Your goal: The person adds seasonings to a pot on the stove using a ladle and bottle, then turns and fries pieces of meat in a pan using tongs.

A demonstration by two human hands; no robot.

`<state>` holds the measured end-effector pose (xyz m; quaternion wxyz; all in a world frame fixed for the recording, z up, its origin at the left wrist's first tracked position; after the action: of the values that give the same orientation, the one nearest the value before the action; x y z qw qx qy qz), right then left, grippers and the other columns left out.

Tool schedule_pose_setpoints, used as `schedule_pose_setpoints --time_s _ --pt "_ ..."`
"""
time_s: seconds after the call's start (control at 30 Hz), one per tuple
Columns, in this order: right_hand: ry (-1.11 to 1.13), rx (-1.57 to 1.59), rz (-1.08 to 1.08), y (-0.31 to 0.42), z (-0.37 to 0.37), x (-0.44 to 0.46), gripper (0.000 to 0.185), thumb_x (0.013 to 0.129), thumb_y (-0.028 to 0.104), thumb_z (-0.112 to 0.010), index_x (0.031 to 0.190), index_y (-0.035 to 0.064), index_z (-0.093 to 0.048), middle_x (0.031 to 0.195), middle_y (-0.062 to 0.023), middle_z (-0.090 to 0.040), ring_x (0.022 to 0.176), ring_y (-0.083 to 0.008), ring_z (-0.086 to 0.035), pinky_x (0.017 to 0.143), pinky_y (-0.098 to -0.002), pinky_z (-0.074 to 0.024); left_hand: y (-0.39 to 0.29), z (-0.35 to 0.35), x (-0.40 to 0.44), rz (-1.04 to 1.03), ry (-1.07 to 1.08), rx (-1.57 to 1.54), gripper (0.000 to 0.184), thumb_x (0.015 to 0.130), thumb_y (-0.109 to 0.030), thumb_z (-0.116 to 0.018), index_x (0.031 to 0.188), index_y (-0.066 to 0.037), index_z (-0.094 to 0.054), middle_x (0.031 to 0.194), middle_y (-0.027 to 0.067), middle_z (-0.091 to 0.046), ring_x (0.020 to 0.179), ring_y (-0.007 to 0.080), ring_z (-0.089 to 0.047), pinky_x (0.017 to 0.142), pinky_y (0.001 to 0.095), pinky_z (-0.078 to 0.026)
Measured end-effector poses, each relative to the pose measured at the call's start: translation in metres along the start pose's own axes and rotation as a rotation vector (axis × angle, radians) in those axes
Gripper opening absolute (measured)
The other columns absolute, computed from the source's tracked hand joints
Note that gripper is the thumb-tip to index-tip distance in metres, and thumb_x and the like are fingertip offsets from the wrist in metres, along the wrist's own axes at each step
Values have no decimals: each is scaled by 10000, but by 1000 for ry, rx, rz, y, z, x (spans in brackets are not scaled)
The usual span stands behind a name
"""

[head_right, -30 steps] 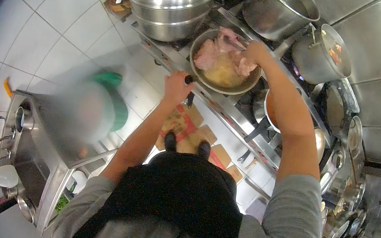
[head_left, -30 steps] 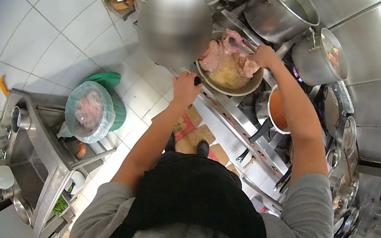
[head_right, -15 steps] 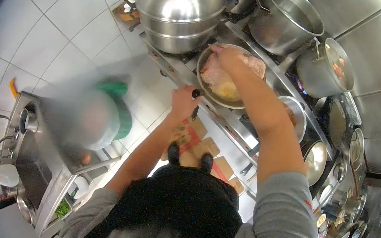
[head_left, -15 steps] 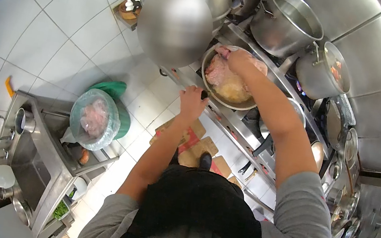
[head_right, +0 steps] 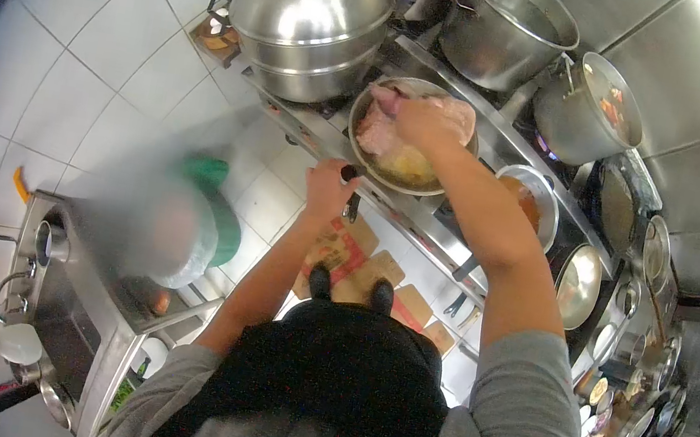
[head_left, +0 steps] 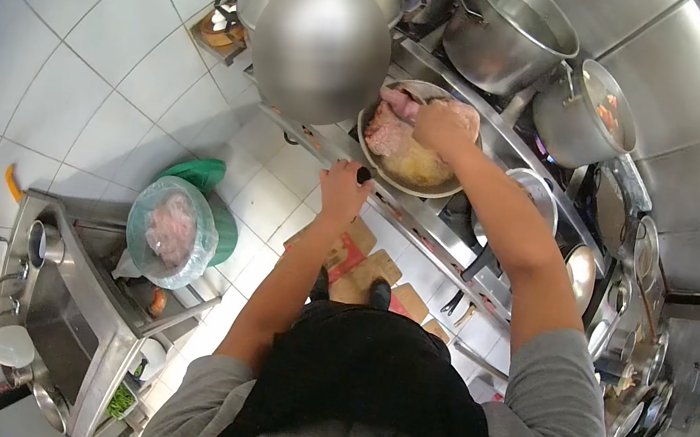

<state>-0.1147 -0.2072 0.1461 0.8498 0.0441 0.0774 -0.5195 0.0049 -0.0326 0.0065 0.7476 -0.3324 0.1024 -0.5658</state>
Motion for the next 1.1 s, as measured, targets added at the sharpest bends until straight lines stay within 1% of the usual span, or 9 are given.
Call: schedule_pose_setpoints --time_s 0.13,0.4,0.5,0.6,0.7,0.77,0.83,0.93,1.1 --pt "93 -46 77 7 9 -4 335 852 222 -685 1086 -9 -748 1121 -216 -728 1026 -358 -721 866 -460 -582 4 -5 -1 20 16 41 322 809 -308 -755 1047 -101 -691 1057 95 -686 1062 302 -612 877 473 -380" --pt "-45 -146 52 -69 -55 54 410 882 364 -684 1064 1 -744 1120 -186 -732 994 -354 -723 837 -459 -574 1 0 4 12 20 61 326 812 -303 -757 1062 -102 -698 1065 104 -675 1043 301 -606 871 473 -382" --pt "7 81 -103 -92 -44 61 410 885 368 -659 1097 29 -750 1121 -202 -736 1057 -341 -716 870 -466 -564 -3 7 3 20 30 64 340 817 -300 -757 1083 -95 -705 1071 107 -675 1049 301 -606 877 473 -384" --pt "106 -278 175 -136 -79 105 398 853 362 -690 1067 31 -750 1082 -231 -729 1020 -362 -715 827 -469 -568 -4 8 6 41 45 92 354 822 -298 -758 1100 -86 -708 1075 105 -677 1068 299 -608 890 475 -385" --pt "198 -225 226 -167 -102 124 394 831 358 -725 1055 36 -746 1077 -245 -722 1002 -384 -708 820 -469 -565 0 2 7 32 48 84 356 824 -296 -762 1100 -78 -706 1090 104 -679 1088 298 -604 898 478 -385" --pt "141 -262 178 -184 -130 139 354 867 365 -705 1159 167 -737 1031 -205 -730 967 -387 -711 789 -471 -562 2 3 8 40 56 106 353 823 -297 -767 1091 -75 -705 1103 103 -681 1100 298 -599 902 479 -385" --pt "55 -142 79 -183 -133 133 350 894 387 -686 1182 197 -742 1009 -194 -732 955 -390 -711 779 -476 -559 3 4 10 26 53 95 365 831 -305 -765 1102 -72 -691 1065 110 -671 1073 299 -602 897 474 -378" --pt "-31 271 -112 -160 -112 101 459 935 471 -624 1013 44 -772 1015 -233 -723 993 -410 -695 818 -503 -552 2 1 7 34 85 65 384 839 -317 -767 1124 -75 -675 1027 109 -656 1046 291 -603 882 463 -368" --pt "37 -100 195 -168 -127 129 519 945 515 -570 989 35 -764 953 -231 -731 941 -392 -708 817 -491 -551 0 2 9 -33 3 132 332 841 -346 -770 1044 -93 -700 1003 91 -693 1032 303 -609 857 459 -375"
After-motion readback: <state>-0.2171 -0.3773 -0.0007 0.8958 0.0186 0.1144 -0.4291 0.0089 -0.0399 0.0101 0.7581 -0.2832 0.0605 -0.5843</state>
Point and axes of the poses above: each hand's wrist, its own x-axis towards the middle knuckle, its own z-axis out of the back of the hand, y = z × x, the point moved 4 cm from there along x, towards the middle knuckle
